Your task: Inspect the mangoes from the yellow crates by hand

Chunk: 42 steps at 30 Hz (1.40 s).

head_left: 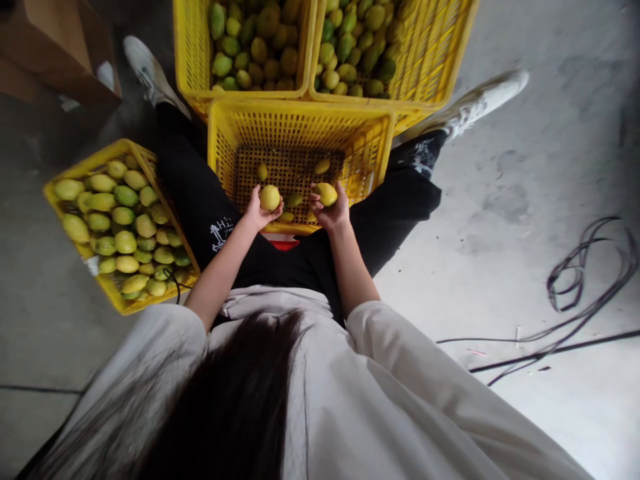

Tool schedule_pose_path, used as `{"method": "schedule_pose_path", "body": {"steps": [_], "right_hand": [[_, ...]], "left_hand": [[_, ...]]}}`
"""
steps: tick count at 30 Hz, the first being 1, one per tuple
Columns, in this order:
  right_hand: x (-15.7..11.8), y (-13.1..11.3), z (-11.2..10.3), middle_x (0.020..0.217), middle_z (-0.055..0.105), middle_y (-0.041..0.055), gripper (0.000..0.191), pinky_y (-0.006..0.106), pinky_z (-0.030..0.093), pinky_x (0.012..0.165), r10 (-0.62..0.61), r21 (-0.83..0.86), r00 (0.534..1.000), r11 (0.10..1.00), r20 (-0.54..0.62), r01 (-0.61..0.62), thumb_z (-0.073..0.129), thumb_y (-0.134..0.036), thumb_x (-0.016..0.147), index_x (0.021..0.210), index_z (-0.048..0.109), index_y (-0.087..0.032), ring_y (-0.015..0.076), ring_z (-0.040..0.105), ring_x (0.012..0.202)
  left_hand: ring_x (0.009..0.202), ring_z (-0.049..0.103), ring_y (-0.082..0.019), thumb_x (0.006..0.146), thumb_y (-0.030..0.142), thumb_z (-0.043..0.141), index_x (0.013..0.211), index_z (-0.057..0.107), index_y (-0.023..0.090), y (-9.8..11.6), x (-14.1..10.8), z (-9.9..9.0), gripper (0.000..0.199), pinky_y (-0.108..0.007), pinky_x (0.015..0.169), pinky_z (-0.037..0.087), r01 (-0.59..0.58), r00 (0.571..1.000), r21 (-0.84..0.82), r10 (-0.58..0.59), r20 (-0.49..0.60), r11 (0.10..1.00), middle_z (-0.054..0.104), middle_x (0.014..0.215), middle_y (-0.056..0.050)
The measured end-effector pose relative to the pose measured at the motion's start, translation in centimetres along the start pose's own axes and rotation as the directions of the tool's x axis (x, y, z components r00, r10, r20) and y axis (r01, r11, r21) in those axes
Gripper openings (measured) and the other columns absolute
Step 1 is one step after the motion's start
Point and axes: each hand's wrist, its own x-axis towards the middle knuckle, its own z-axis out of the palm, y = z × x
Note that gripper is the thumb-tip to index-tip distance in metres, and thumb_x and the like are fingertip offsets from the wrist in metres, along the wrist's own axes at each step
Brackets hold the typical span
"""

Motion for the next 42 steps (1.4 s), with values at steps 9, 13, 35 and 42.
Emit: {"method": "schedule_pose_path", "body": {"steps": [9,13,35,42], "right_hand": [[0.1,0.5,1.0,0.082,0.072,-0.0039,0.025,0.020,0.049,0.049,-0.020,-0.035,0.993,0.999,-0.114,0.016,0.082,-0.046,0.093,0.104,0.067,-0.029,0.0126,0.069,0.067],[0.0,0.3,1.4,0.081,0.073,-0.0025,0.031,0.021,0.044,0.043,0.019,-0.037,0.987,0.999,-0.161,-0.025,0.072,-0.057,0.102,0.096,0.063,-0.028,0.0106,0.060,0.057],[-1.7,-0.2,2.8,0.101,0.077,-0.0022,0.034,0.025,0.056,0.063,-0.070,-0.127,0.991,0.990,-0.113,0.055,0.077,-0.062,0.093,0.110,0.067,-0.035,0.0180,0.075,0.086],[-0.9,0.4,1.8,0.102,0.078,-0.0055,0.022,0.024,0.059,0.073,-0.146,-0.057,0.984,0.988,-0.101,0.141,0.075,-0.040,0.095,0.115,0.067,-0.036,0.0134,0.074,0.087]], "left_hand": [[0.048,0.058,-0.010,0.101,0.054,0.068,0.120,0.074,0.019,-0.1,-0.1,0.5,0.040,-0.019,0.045,0.042,-0.040,0.999,0.100,0.037,0.034,0.994,0.073,0.076,-0.004],[0.042,0.050,-0.007,0.092,0.056,0.084,0.113,0.075,0.021,-0.3,0.3,0.2,0.041,-0.020,0.045,0.041,-0.093,0.996,0.172,0.091,0.020,0.981,0.069,0.069,0.000],[0.090,0.076,-0.023,0.090,0.034,0.072,0.109,0.072,0.025,-0.7,-0.3,-0.1,0.021,-0.032,0.078,0.062,-0.123,0.990,0.174,0.108,0.091,0.977,0.072,0.088,-0.004],[0.093,0.076,-0.025,0.092,0.036,0.071,0.117,0.074,0.024,-0.7,-0.5,0.1,0.028,-0.037,0.083,0.064,-0.081,0.992,0.183,0.061,0.113,0.980,0.075,0.091,-0.006]]}}
